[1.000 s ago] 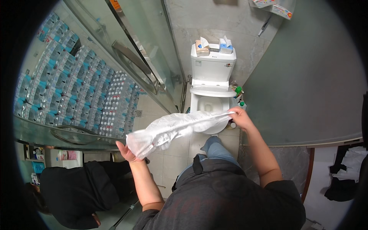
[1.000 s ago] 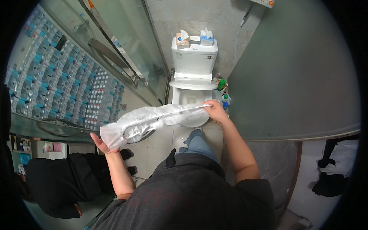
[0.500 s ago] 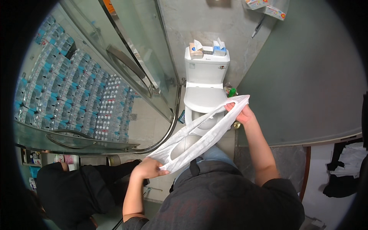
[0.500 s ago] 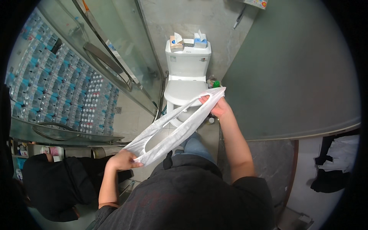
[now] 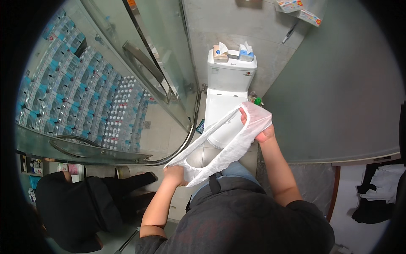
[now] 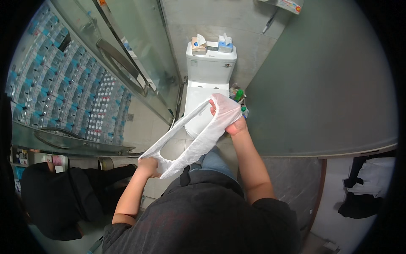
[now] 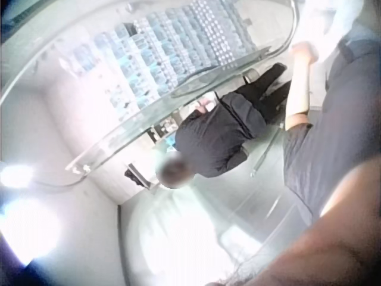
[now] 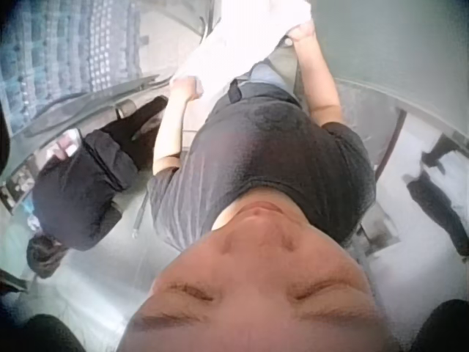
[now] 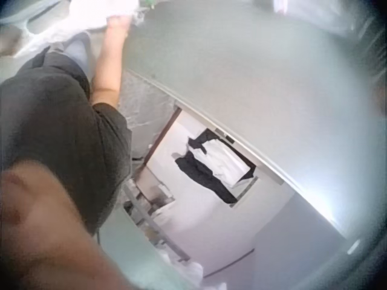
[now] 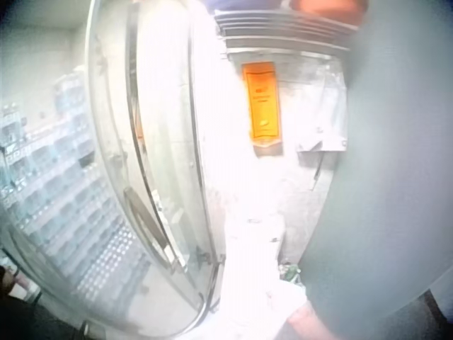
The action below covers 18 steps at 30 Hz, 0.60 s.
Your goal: The person retrieves disposable toilet seat covers from a plastic bag in a cluttered room, then moves into a bathroom and places the covers over the toilet seat, smoothing them into place. The person handles the covers one at a time and adjusts them around the seat rim.
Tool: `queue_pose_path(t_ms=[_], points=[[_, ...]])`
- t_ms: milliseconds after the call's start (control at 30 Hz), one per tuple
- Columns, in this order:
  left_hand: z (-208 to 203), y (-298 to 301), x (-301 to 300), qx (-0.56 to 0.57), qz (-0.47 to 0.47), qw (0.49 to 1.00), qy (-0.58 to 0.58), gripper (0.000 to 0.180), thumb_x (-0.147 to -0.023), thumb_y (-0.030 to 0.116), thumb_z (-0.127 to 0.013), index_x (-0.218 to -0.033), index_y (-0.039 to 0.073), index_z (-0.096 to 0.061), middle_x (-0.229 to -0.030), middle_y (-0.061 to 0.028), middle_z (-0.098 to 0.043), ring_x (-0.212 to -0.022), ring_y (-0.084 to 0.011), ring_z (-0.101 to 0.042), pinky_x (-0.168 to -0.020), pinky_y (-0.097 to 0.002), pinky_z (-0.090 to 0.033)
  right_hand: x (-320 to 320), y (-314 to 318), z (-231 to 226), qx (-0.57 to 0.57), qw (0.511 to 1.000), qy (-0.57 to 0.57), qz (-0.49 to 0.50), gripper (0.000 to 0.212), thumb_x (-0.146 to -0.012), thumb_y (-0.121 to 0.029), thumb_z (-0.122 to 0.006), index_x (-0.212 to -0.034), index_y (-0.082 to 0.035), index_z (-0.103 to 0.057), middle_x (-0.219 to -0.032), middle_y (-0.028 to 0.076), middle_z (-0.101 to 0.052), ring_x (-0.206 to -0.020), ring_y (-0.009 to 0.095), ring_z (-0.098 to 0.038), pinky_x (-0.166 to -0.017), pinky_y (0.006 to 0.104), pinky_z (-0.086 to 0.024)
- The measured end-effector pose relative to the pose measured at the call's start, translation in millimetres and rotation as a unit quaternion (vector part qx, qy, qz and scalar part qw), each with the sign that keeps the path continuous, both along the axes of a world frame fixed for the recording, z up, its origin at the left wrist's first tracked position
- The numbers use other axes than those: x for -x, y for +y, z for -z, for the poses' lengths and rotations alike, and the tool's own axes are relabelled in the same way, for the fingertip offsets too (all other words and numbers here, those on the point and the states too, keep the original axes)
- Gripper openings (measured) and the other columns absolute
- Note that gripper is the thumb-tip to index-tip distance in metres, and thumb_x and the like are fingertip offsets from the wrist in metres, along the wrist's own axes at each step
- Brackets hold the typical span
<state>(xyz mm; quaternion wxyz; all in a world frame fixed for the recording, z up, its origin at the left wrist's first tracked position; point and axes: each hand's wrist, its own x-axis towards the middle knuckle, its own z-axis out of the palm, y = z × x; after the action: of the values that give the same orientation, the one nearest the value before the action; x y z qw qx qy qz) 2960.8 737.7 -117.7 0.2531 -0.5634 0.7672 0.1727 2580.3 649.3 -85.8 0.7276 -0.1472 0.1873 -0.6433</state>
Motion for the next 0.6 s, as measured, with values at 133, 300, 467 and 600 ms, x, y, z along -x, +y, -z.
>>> queue_pose_path(t_ms=[133, 300, 467, 600], points=[[21.2, -9.8, 3.5, -0.058, -0.005, 0.990, 0.131, 0.055, -0.057, 0.039, -0.087, -0.098, 0.006, -0.069, -0.098, -0.0132, -0.069, -0.098, -0.0253, -0.066, -0.088, -0.0405, -0.048, -0.5, -1.1, 45.9, -0.151, 0.979, -0.132, 0.048, 0.056, -0.096, -0.049, -0.048, -0.129, -0.004, -0.052, -0.130, 0.013, -0.056, -0.123, 0.032, -0.051, -0.104, 0.0513, -0.041], [19.6, -7.6, -6.6, -0.297, -0.047, 0.909, 0.287, 0.030, -0.084, 0.038, -0.071, -0.095, 0.010, -0.068, -0.081, -0.0094, -0.067, -0.077, -0.0209, -0.064, -0.075, -0.0324, -0.051, 23.7, 43.1, 185.0, -0.286, 0.937, 0.128, 0.153, 0.024, -0.096, -0.016, -0.058, -0.116, -0.004, -0.056, -0.114, 0.010, -0.062, -0.100, 0.024, -0.061, -0.088, 0.0391, -0.052], [10.5, 1.5, -26.9, -0.468, -0.180, 0.733, 0.460, 0.035, -0.100, 0.035, -0.054, -0.089, 0.003, -0.065, -0.078, 0.0064, -0.061, -0.068, -0.0057, -0.049, -0.065, -0.0245, -0.044, 64.3, 94.8, 269.5, -0.213, 0.828, 0.429, -0.292, 0.036, -0.088, -0.004, -0.062, -0.123, -0.006, -0.056, -0.119, 0.011, -0.060, -0.102, 0.021, -0.060, -0.085, 0.0350, -0.051], [10.3, 8.2, -12.6, -0.329, -0.488, 0.629, 0.508, 0.027, -0.098, 0.030, -0.057, -0.089, 0.006, -0.068, -0.074, 0.0042, -0.064, -0.063, -0.0048, -0.054, -0.060, -0.0222, -0.045, 39.3, 76.9, 260.0, -0.257, 0.795, 0.192, -0.515, 0.064, -0.089, -0.021, -0.069, -0.145, -0.008, -0.038, -0.136, 0.012, -0.050, -0.120, 0.025, -0.052, -0.094, 0.0384, -0.048]])
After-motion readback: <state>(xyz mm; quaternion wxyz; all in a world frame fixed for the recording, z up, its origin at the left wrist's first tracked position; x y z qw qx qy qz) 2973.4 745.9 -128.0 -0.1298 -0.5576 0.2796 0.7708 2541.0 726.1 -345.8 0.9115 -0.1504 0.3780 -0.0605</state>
